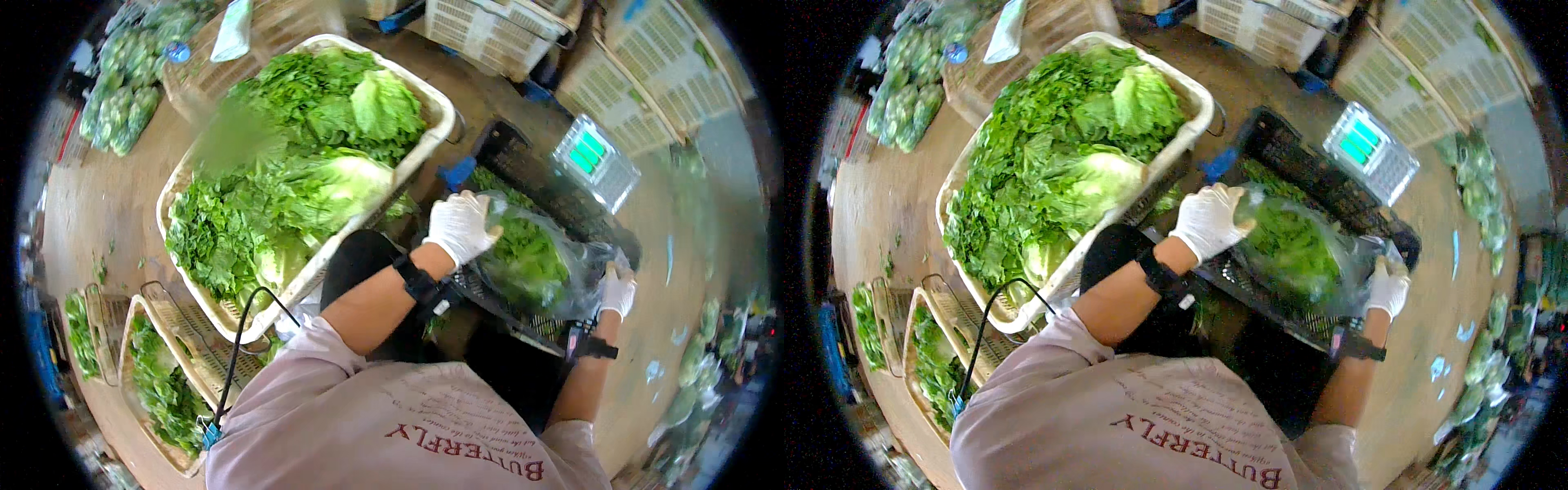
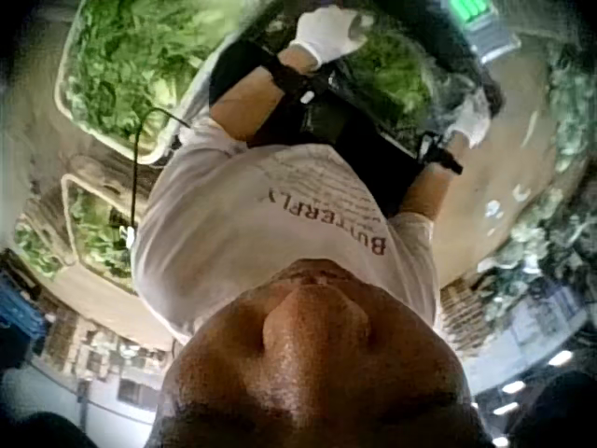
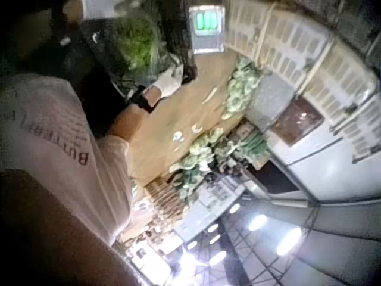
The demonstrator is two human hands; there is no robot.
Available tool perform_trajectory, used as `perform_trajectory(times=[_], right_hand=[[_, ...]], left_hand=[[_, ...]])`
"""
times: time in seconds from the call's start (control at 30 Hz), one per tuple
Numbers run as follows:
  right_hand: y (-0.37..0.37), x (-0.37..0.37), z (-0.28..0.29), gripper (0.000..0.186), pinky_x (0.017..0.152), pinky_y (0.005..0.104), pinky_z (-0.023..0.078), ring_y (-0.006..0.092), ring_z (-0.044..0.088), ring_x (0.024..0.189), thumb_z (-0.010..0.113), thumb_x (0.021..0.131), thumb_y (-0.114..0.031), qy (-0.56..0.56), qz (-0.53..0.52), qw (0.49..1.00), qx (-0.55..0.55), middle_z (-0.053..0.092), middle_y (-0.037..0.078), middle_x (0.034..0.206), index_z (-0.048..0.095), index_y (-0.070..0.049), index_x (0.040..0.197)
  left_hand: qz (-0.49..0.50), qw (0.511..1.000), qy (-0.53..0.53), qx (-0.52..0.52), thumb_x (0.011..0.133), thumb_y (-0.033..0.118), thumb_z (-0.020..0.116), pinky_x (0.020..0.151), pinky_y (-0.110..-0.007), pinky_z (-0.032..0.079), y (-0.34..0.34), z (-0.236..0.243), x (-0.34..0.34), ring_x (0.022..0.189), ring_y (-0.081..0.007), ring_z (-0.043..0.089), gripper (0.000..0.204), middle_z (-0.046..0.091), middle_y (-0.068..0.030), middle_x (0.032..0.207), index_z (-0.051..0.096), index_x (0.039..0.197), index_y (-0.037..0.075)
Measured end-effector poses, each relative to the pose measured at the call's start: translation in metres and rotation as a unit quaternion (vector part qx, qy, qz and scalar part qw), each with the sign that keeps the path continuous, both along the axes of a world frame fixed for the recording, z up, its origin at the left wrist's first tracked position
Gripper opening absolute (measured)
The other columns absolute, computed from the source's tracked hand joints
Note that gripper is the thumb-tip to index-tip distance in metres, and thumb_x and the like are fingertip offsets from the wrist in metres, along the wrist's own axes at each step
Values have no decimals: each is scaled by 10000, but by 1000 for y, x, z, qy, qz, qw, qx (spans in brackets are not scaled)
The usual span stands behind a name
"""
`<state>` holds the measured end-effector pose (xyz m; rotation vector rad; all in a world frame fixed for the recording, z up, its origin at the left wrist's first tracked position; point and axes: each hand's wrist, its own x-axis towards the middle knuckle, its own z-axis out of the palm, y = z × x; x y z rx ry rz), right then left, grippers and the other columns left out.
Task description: The person packs heads of lettuce into plastic bags and places them into a black crate. They repeatedly pick lettuce from a white bin, open a bag, insert the lettuce, and set the bag into the crate.
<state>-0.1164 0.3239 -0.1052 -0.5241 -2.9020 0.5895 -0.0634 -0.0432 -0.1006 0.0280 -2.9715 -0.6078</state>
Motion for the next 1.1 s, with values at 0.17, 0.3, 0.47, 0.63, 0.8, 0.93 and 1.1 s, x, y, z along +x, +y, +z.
perform_trajectory(times=[0.17, 0.3, 0.47, 0.63, 0.8, 0.93, 1.1], right_hand=[[-183, -48, 67, 535, 958, 372, 393, 290, 480, 1121, 713, 767, -220, 197, 293, 927, -125, 449, 206, 1277, 503, -2, 1208], [-345, -123, 54, 835, 1047, 346, 285, 298, 365, 1279, 670, 774, -449, -22, 514, 815, -268, 381, 218, 1369, 303, 8, 1368], [-486, -154, 5, 1113, 1038, 336, 323, 313, 393, 1255, 740, 634, -537, -181, 475, 851, -133, 373, 207, 1375, 148, -10, 1416], [-508, -157, -35, 997, 964, 321, 394, 268, 494, 1151, 822, 596, -279, -136, 417, 857, -271, 504, 178, 1250, 264, -28, 1383], [-461, -146, -25, 986, 933, 306, 412, 212, 507, 1113, 834, 598, -144, -31, 426, 828, -364, 511, 137, 1247, 261, -73, 1398], [-420, -110, 10, 999, 992, 337, 387, 221, 420, 1198, 732, 632, 95, 124, 508, 701, -486, 354, 104, 1374, 174, -122, 1432], [-309, -81, 57, 811, 932, 346, 438, 222, 502, 1081, 621, 690, 136, 182, 318, 730, -576, 477, 95, 1238, 282, -137, 1374]], left_hand=[[-54, 994, -59, 76, 770, 421, 535, 609, -415, 499, -10, 7, -2, 691, -313, 629, 396, 632, -167, 736, 648, 749, 42], [-195, 964, -154, 91, 781, 438, 513, 630, -421, 496, 14, -2, 2, 690, -321, 638, 431, 649, -156, 725, 685, 743, 45], [-221, 951, -180, 125, 761, 387, 537, 623, -438, 482, 15, -14, 4, 698, -334, 630, 369, 646, -156, 725, 680, 711, 50], [-196, 959, -135, 152, 753, 371, 570, 603, -420, 482, 25, -33, 7, 702, -328, 631, 346, 646, -146, 715, 678, 702, 46], [-215, 949, -183, 142, 755, 392, 576, 631, -420, 487, 21, -18, 6, 732, -326, 632, 357, 650, -145, 743, 688, 727, 54], [-165, 971, -134, 107, 787, 285, 527, 685, -404, 492, 38, -49, 4, 840, -285, 650, 278, 678, -116, 901, 710, 857, 88], [-200, 957, -187, 99, 805, 437, 491, 679, -391, 494, 17, -10, -2, 800, -285, 635, 411, 662, -142, 879, 662, 940, 89]])
